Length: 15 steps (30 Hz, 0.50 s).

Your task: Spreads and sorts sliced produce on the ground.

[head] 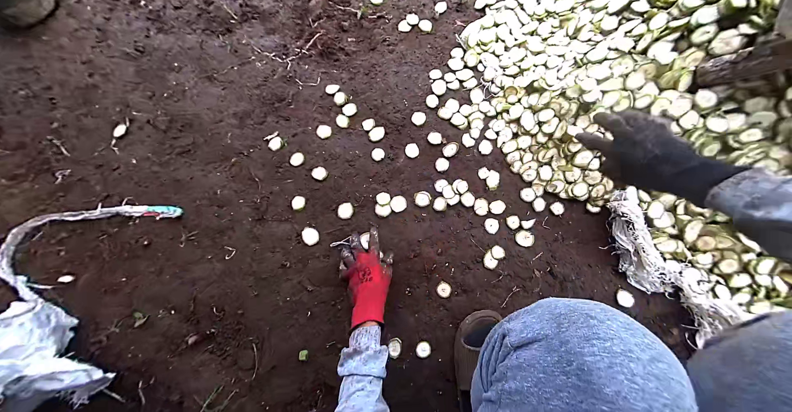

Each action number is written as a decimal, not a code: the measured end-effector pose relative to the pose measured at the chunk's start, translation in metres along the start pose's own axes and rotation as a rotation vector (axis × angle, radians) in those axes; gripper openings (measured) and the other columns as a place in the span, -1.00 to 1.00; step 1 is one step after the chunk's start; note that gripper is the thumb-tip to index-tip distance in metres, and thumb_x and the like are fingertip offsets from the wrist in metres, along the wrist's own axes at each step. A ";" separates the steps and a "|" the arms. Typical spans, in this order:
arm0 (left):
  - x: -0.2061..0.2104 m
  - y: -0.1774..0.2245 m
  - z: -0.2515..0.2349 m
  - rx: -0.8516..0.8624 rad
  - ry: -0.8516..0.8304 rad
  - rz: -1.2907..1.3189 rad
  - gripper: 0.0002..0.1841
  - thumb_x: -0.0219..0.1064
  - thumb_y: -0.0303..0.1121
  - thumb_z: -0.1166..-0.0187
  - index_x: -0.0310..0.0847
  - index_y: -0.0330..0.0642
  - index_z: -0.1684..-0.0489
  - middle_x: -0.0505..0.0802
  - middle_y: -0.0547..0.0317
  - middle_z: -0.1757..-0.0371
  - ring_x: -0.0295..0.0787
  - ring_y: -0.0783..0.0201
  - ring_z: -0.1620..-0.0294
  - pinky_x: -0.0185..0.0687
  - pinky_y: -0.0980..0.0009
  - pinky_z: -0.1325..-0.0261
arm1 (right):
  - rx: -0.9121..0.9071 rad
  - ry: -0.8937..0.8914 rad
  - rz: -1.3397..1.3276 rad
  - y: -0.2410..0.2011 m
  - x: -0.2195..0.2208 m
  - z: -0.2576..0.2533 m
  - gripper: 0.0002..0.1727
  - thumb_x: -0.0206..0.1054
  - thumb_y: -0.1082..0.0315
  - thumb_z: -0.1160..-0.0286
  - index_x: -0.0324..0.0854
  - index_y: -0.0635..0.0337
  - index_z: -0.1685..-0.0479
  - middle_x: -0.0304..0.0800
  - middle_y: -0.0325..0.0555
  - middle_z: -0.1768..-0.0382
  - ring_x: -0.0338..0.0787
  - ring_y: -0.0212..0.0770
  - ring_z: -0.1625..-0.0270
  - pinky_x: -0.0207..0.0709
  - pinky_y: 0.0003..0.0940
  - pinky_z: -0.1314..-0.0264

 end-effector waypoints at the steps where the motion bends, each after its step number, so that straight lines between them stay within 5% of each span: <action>1: 0.001 0.001 0.004 0.018 0.022 -0.017 -0.35 0.36 -0.24 -0.64 0.33 0.05 -0.79 0.28 -0.40 -0.79 0.21 -0.52 -0.71 0.18 -0.41 -0.60 | -0.007 -0.077 -0.064 -0.022 0.020 0.025 -0.28 0.57 0.30 -0.27 0.55 -0.09 -0.59 0.40 0.34 -0.62 0.43 0.52 -0.57 0.44 0.49 -0.35; 4: -0.003 0.001 0.006 0.055 0.004 -0.016 -0.45 0.26 -0.44 -0.68 0.40 -0.15 -0.70 0.40 -0.47 -0.69 0.34 -0.51 -0.65 0.38 -0.25 -0.58 | -0.009 -0.346 -0.375 -0.113 0.057 0.085 -0.21 0.52 0.15 -0.37 0.39 -0.19 -0.73 0.26 0.29 -0.73 0.40 0.45 -0.62 0.41 0.44 -0.42; 8: -0.028 -0.004 -0.001 0.016 -0.091 0.248 -0.51 0.33 -0.52 -0.58 0.47 -0.56 -0.49 0.56 -0.57 -0.51 0.46 -0.34 -0.61 0.27 -0.12 -0.70 | -0.177 -0.541 -0.469 -0.174 0.006 0.086 -0.34 0.36 0.21 -0.59 0.38 -0.16 -0.74 0.35 0.31 -0.68 0.41 0.51 -0.60 0.36 0.48 -0.39; 11: -0.069 0.056 -0.015 0.135 -0.034 0.645 -0.76 0.40 -0.54 -0.54 0.70 -0.42 -0.11 0.83 -0.19 0.01 0.79 0.06 0.03 0.69 0.12 -0.13 | -0.226 -0.503 -0.465 -0.186 -0.010 0.054 -0.39 0.33 0.20 -0.60 0.42 -0.12 -0.70 0.39 0.29 -0.65 0.41 0.49 -0.59 0.35 0.48 -0.39; 13: -0.100 0.117 -0.015 0.381 -0.155 0.962 -0.70 0.37 -0.47 -0.60 0.64 -0.19 -0.27 0.83 0.05 -0.02 0.75 0.28 0.18 0.71 0.32 0.12 | -0.229 -0.410 -0.443 -0.192 0.003 0.030 -0.40 0.32 0.21 -0.57 0.47 -0.16 -0.67 0.44 0.25 -0.61 0.45 0.42 -0.56 0.39 0.38 -0.38; 15: -0.133 0.183 -0.029 0.724 -0.356 1.157 -0.44 0.27 -0.42 -0.65 0.32 -0.11 -0.68 0.67 0.11 -0.47 0.77 0.33 -0.18 0.76 0.37 -0.16 | -0.209 -0.300 -0.456 -0.191 0.018 -0.004 -0.42 0.33 0.20 -0.58 0.50 -0.23 -0.64 0.40 0.17 -0.65 0.42 0.37 -0.59 0.40 0.36 -0.40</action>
Point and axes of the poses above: each hand's wrist, its own z-axis away from the middle knuckle, its own x-axis out of the palm, y = z × x, the point moved 1 cm from there along -z, towards the middle knuckle
